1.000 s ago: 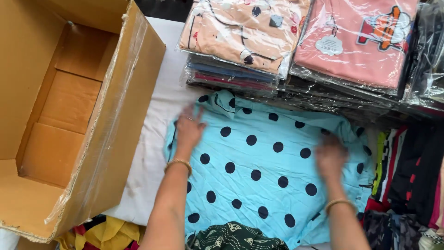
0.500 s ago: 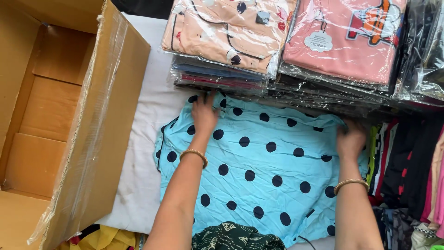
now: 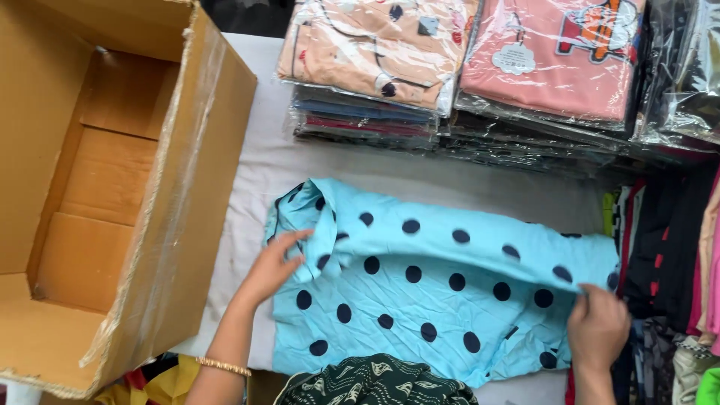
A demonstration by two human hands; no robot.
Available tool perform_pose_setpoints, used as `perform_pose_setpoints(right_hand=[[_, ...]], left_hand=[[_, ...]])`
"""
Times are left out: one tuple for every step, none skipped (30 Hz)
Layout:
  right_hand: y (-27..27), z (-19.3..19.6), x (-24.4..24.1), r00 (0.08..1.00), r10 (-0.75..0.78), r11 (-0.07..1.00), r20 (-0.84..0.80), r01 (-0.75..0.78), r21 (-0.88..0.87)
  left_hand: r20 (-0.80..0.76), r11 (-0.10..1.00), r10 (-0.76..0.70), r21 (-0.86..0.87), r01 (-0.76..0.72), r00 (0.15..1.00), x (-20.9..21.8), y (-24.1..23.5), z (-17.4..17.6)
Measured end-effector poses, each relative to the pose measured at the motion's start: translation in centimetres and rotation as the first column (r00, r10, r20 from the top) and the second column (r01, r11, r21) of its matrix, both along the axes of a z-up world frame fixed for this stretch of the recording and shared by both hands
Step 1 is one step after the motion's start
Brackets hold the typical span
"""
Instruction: The person folds a green shirt and places it on a stack. They then unfold a light blue polka-dot shirt, button it, and fold it neatly before placing it on the same stack.
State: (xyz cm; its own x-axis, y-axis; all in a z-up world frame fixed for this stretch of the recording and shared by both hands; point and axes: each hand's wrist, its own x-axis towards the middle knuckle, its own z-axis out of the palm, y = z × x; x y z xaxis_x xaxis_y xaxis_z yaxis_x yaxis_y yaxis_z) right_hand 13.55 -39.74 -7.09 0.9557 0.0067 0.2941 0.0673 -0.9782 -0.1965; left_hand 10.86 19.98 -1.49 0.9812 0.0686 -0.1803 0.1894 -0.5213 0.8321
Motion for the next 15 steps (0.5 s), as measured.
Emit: perform_pose_setpoints(right_hand=[[0.2, -0.3, -1.3, 0.999, -0.001, 1.0, -0.035, 0.001, 0.003], [0.5, -0.6, -2.7, 0.998, -0.001, 1.0, -0.069, 0.001, 0.005], [0.5, -1.1, -2.8, 0.998, 0.011, 1.0, -0.063, -0.01, 0.011], [0.6, -1.6, -3.1, 0.996, 0.02, 1.0, -0.084, -0.018, 0.024], [0.7, -2.0, -3.4, 0.994, 0.028, 0.999, -0.107, -0.025, 0.035], [1.6, -2.0, -3.2, 0.994, 0.039, 0.999, -0.103, -0.035, 0.04], [2.3, -1.8, -3.0, 0.992, 0.052, 0.998, -0.114, -0.046, 0.053], [3.0, -1.6, -2.8, 0.99, 0.064, 0.996, -0.125, -0.056, 0.066], [4.0, -2.1, -2.4, 0.991, 0.07, 0.996, -0.113, -0.063, 0.064], [5.0, -2.5, -2.0, 0.985, 0.116, 0.992, -0.127, -0.109, 0.063], [6.0, -3.0, -1.6, 0.976, 0.163, 0.986, -0.142, -0.156, 0.062], [7.2, -3.8, -1.3, 0.977, 0.17, 0.985, -0.133, -0.163, 0.057], [8.3, -4.6, -1.0, 0.961, 0.135, 0.991, -0.24, -0.131, 0.031], [9.4, -5.6, -0.7, 0.935, 0.094, 0.995, -0.343, -0.1, 0.0], [10.0, -6.6, -0.8, 0.936, 0.099, 0.994, -0.339, -0.106, -0.003]], left_hand=[[-0.198, 0.997, 0.022, -0.065, -0.036, 0.98, -1.7, 0.3, -0.9], [-0.388, 0.989, 0.032, -0.122, -0.086, 0.921, -3.4, 0.7, -1.8], [-0.382, 0.989, 0.045, -0.116, -0.096, 0.923, -4.4, 2.0, -6.8], [-0.321, 0.997, 0.077, 0.005, -0.08, 0.944, -6.0, 3.4, -11.4], [-0.259, 0.989, 0.102, 0.127, -0.071, 0.961, -8.0, 4.9, -15.6], [-0.254, 0.988, 0.113, 0.131, -0.081, 0.96, -6.8, 4.1, -15.3], [-0.19, 0.966, 0.248, 0.125, -0.227, 0.95, -5.4, 3.1, -15.1], [-0.127, 0.923, 0.381, 0.11, -0.369, 0.916, -4.0, 2.2, -14.9], [-0.117, 0.921, 0.386, 0.104, -0.375, 0.915, -2.2, 1.1, -16.7], [-0.055, 0.895, 0.443, 0.091, -0.437, 0.895, -0.3, 0.0, -18.4], [0.003, 0.865, 0.497, 0.073, -0.496, 0.867, 1.6, -1.1, -20.1], [0.01, 0.862, 0.504, 0.066, -0.503, 0.864, 3.4, -1.9, -20.1], [-0.02, 0.816, 0.577, 0.049, -0.576, 0.817, 5.1, -2.8, -20.1], [-0.051, 0.764, 0.645, 0.035, -0.644, 0.763, 7.0, -3.7, -20.1], [-0.049, 0.76, 0.65, 0.029, -0.649, 0.759, 7.6, -3.2, -21.3]])
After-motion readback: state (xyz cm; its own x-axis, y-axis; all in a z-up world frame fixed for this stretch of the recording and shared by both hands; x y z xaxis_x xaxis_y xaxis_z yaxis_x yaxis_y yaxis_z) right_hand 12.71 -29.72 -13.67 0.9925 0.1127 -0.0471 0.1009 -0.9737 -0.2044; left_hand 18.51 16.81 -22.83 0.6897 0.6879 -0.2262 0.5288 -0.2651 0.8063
